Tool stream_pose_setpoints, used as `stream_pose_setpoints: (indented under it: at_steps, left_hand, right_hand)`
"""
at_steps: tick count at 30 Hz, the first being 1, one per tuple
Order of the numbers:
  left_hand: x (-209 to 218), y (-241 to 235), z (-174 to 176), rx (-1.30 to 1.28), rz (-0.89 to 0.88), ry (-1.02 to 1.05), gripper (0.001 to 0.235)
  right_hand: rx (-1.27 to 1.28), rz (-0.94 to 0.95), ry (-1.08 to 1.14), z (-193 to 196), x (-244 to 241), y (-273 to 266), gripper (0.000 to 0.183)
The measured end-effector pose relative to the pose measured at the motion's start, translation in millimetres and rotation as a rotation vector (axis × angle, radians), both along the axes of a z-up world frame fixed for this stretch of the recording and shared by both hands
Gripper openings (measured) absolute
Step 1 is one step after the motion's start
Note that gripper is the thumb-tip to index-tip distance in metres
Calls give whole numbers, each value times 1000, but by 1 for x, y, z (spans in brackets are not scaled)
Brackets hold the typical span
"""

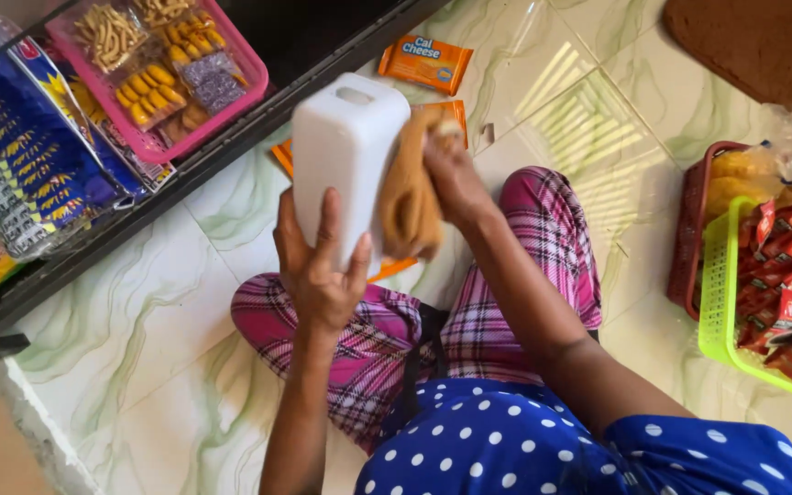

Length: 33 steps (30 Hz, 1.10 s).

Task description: Organize snacks and wipe a plastic container with a cloth.

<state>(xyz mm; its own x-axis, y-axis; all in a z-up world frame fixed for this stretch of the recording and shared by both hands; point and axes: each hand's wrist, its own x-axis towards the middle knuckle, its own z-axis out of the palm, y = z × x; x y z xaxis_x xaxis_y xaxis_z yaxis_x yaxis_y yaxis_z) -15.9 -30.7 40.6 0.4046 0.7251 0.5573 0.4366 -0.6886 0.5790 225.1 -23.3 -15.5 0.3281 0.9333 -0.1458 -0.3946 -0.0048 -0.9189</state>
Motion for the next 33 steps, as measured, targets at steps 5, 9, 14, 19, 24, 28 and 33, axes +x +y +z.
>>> stream_pose_setpoints:
  at_steps: [5,9,14,19,24,28,33]
  left_hand:
    - [6,-2,2,19,22,16,68]
    - [19,-3,-10,-101,71,-65,67]
    - [32,10,-4,-284,72,-317,64]
    - [33,21,-7,-340,73,-487,66]
    - [35,33,-26,-642,9,-902,73]
    - [18,52,-53,-765,-9,-1085,76]
    - [5,56,-84,-920,-116,-1197,82]
  right_hand:
    - [110,-35,-25,31,-1,35,32]
    - [77,-215,-117,-5,-28,29,28]
    - [100,-145,-362,-31,-61,-22,23]
    - [181,-24,-618,-16,-65,-55,22]
    - [348,62,-1172,-4,-43,-64,34]
    - [477,227,-1367,-17,-9,-66,29]
    - [-446,1034,-1527,-28,31,-76,35]
